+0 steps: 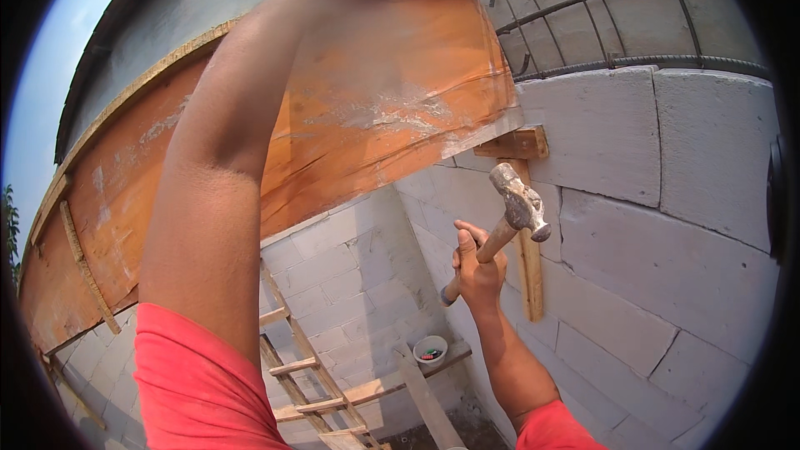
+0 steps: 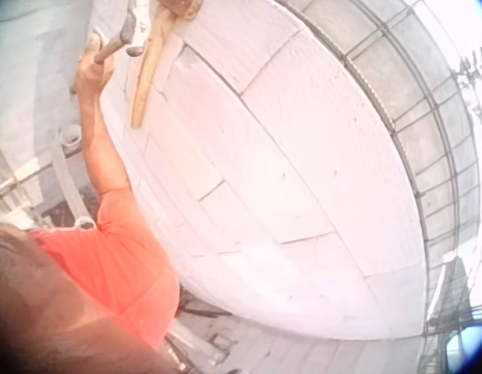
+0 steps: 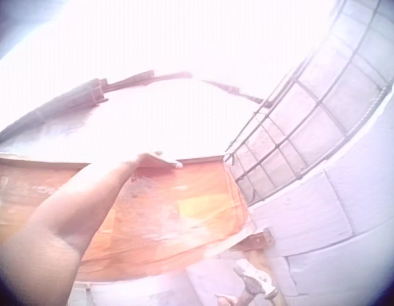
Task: The person nails wooden boards to the top of a block wall using a hammer and nails. They retrieve nails from a bucket and brace the boards by hand while hammering them into the masonry.
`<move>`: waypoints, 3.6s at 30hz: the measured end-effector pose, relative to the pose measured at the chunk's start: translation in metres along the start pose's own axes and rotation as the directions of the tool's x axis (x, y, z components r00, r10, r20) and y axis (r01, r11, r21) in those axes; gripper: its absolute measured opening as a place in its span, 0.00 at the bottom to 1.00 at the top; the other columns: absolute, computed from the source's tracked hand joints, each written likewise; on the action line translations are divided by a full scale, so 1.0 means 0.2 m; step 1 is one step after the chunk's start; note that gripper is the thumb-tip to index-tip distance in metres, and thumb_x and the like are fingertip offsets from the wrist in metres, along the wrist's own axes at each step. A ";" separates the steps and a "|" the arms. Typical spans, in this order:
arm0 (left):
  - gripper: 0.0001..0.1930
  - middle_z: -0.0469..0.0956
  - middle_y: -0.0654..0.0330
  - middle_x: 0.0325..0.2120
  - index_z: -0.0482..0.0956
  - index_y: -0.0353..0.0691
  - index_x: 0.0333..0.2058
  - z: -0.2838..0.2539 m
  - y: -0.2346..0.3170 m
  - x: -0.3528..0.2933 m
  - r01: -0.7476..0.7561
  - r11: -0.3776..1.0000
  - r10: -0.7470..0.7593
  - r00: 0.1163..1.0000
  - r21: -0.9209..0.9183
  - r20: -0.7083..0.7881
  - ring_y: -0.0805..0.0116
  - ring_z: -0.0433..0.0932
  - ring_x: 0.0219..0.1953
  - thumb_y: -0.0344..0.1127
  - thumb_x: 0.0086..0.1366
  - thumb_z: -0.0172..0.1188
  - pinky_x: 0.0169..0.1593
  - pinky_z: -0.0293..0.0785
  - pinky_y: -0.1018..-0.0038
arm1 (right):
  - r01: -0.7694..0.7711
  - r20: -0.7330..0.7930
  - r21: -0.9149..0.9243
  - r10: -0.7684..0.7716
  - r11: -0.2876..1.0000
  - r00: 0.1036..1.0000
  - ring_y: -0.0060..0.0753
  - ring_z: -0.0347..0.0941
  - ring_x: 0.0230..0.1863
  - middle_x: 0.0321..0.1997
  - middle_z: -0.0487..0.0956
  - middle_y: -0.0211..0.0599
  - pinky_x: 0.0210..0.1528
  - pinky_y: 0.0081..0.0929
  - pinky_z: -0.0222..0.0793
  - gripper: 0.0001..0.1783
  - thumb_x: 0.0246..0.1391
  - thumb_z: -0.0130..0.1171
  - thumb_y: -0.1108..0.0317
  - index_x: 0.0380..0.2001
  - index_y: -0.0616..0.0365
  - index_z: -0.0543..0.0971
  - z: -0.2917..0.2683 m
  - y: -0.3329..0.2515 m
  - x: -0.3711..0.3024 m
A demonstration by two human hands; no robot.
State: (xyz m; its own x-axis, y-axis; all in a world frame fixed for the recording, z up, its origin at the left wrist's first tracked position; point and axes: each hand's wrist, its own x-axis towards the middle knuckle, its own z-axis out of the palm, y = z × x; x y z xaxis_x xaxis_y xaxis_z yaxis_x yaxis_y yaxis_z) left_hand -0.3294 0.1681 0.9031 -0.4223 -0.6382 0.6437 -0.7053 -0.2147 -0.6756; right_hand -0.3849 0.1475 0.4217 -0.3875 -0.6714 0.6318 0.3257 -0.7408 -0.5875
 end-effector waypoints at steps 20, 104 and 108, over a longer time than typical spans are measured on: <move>0.39 0.85 0.43 0.37 0.85 0.25 0.38 0.20 -0.16 0.11 -0.096 0.983 0.022 0.911 -0.159 -0.411 0.52 0.85 0.41 0.68 0.59 0.65 0.47 0.79 0.61 | 0.355 -0.262 -0.359 -0.458 0.863 0.849 0.41 0.71 0.45 0.42 0.75 0.40 0.44 0.37 0.76 0.44 0.37 0.81 0.42 0.49 0.62 0.74 0.39 -0.17 0.49; 0.13 0.88 0.65 0.39 0.81 0.37 0.44 0.07 0.20 -0.90 0.068 0.865 -0.412 0.661 -0.497 -0.627 0.79 0.81 0.36 0.42 0.73 0.63 0.40 0.76 0.75 | 0.492 0.033 -0.606 -0.598 0.625 0.801 0.50 0.84 0.50 0.64 0.77 0.48 0.41 0.38 0.85 0.47 0.38 0.75 0.35 0.54 0.59 0.79 0.27 -0.12 0.70; 0.15 0.83 0.54 0.45 0.80 0.36 0.48 0.13 -0.01 0.05 0.110 0.981 -0.176 0.860 -0.163 -0.480 0.58 0.81 0.46 0.38 0.74 0.48 0.49 0.75 0.65 | 0.524 0.089 -0.676 -0.648 0.518 0.756 0.49 0.84 0.49 0.64 0.78 0.48 0.41 0.39 0.85 0.47 0.38 0.72 0.33 0.53 0.59 0.79 0.26 -0.13 0.71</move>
State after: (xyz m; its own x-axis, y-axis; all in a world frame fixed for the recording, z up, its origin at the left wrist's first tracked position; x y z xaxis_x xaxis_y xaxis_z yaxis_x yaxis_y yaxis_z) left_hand -0.3174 0.1425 0.9015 -0.5120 -0.1562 0.8447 -0.8307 -0.1601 -0.5332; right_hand -0.4032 0.0707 0.5525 -0.4272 -0.0294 0.9037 -0.6172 -0.7209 -0.3152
